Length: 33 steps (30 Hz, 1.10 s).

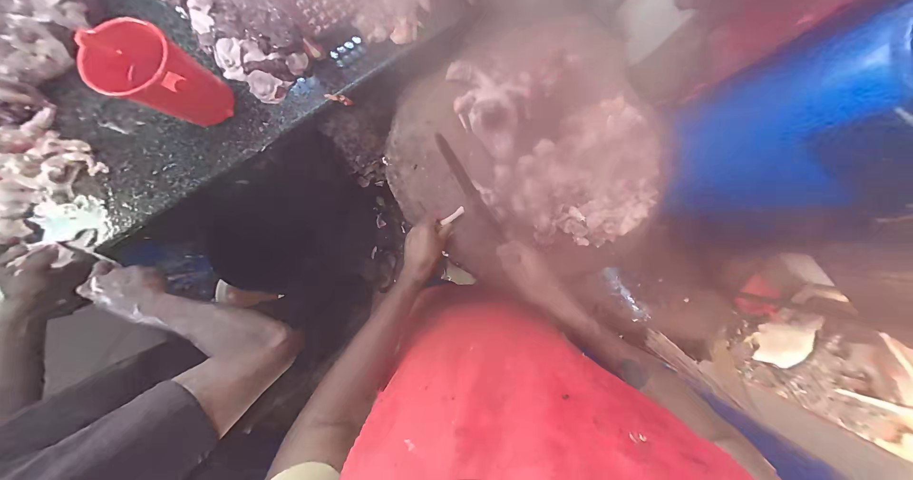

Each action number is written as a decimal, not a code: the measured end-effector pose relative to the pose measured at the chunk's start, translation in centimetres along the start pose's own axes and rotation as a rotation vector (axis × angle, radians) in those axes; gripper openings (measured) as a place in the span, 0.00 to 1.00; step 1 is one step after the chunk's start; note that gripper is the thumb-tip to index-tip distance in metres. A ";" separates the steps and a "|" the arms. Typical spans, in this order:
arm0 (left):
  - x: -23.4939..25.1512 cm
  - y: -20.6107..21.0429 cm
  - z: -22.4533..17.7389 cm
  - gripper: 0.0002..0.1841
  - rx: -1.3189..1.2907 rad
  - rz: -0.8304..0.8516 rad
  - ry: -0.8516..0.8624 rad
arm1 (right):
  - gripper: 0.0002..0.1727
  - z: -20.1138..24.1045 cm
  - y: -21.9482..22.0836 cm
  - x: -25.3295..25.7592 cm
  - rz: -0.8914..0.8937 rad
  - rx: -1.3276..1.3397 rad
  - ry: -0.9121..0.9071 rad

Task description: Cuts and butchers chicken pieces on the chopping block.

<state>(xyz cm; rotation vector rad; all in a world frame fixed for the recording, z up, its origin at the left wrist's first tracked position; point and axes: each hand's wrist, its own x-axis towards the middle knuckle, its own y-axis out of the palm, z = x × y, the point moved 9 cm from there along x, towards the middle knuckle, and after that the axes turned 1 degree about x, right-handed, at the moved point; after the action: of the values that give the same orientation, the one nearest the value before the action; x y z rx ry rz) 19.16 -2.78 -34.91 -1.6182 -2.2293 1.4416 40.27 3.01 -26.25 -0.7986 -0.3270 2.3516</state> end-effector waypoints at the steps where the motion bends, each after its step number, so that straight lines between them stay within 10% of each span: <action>1: -0.2 0.2 0.4 0.20 -0.028 0.002 -0.016 | 0.29 1.7 0.1 -0.2 0.001 0.043 -0.064; 10: -0.1 0.4 -0.9 0.21 0.067 0.015 0.026 | 0.35 -3.3 4.7 4.0 0.155 -0.130 0.167; 17: -1.0 -0.7 1.7 0.17 -0.390 0.021 -0.043 | 0.30 0.1 1.6 0.4 0.014 -0.054 -0.021; 33: 1.2 0.8 -2.4 0.19 0.126 0.047 0.110 | 0.29 0.2 1.5 2.1 0.024 0.023 0.010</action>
<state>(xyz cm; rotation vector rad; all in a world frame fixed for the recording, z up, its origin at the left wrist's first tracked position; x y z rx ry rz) 20.35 -0.31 -34.65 -1.6769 -2.0127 1.4345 38.05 3.17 -27.69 -0.8077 -0.2870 2.3688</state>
